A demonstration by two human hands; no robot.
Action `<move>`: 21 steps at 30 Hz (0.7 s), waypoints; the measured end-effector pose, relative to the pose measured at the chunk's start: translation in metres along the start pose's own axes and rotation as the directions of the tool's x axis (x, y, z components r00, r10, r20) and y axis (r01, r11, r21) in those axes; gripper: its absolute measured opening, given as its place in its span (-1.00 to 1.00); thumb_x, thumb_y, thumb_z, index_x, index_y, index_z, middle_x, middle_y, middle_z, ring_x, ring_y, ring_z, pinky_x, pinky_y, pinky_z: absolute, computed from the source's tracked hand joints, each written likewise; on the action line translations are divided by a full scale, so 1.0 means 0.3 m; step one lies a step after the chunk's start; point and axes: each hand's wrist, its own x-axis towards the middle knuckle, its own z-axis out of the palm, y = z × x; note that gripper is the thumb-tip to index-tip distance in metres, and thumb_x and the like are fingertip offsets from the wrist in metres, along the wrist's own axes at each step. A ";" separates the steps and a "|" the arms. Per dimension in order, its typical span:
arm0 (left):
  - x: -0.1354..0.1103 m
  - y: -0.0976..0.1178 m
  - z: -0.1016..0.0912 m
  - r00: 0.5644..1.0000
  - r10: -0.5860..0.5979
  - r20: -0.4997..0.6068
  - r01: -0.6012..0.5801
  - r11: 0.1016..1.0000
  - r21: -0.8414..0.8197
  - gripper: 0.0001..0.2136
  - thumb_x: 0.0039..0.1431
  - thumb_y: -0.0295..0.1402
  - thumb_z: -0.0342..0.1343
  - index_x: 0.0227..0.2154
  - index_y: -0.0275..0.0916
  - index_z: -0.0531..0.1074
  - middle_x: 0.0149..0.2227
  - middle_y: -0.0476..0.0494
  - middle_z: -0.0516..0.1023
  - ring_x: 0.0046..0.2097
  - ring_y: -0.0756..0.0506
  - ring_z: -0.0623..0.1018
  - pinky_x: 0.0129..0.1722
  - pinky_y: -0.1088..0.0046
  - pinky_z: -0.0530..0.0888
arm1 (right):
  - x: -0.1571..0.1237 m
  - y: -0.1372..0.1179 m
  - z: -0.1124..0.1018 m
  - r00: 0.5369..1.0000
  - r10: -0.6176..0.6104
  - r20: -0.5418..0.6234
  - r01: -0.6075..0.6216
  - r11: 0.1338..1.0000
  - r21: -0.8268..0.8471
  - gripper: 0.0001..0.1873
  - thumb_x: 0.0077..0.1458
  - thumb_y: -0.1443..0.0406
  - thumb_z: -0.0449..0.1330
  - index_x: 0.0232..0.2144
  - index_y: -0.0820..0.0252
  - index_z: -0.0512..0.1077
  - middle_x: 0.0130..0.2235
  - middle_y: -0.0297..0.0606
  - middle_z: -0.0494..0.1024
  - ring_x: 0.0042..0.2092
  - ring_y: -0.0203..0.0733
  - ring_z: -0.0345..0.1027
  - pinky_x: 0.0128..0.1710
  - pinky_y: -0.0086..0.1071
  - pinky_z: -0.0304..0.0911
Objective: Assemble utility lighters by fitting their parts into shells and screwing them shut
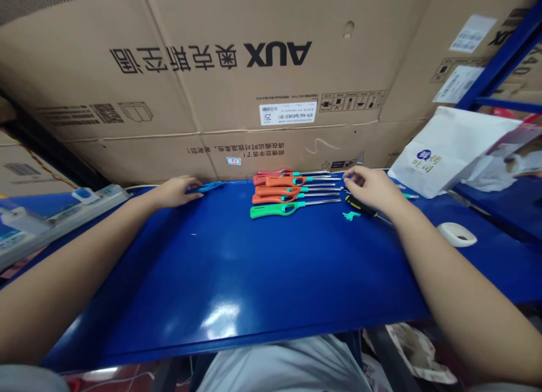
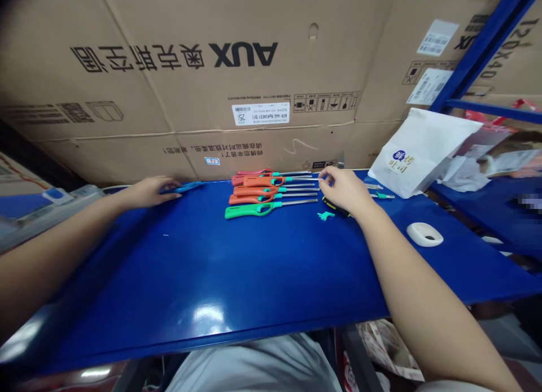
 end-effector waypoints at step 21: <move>-0.324 0.577 0.224 0.932 0.322 -0.164 -0.360 0.786 -0.503 -0.68 0.14 -0.28 0.30 -0.04 -0.17 0.53 -0.13 -0.13 0.61 -0.08 -0.16 0.59 -0.02 0.27 0.51 | -0.192 -0.284 0.155 0.596 -0.722 0.352 0.461 0.667 0.586 -0.84 0.21 0.21 0.30 -0.34 0.16 0.45 -0.11 -0.19 0.48 -0.06 -0.16 0.39 0.04 -0.25 0.29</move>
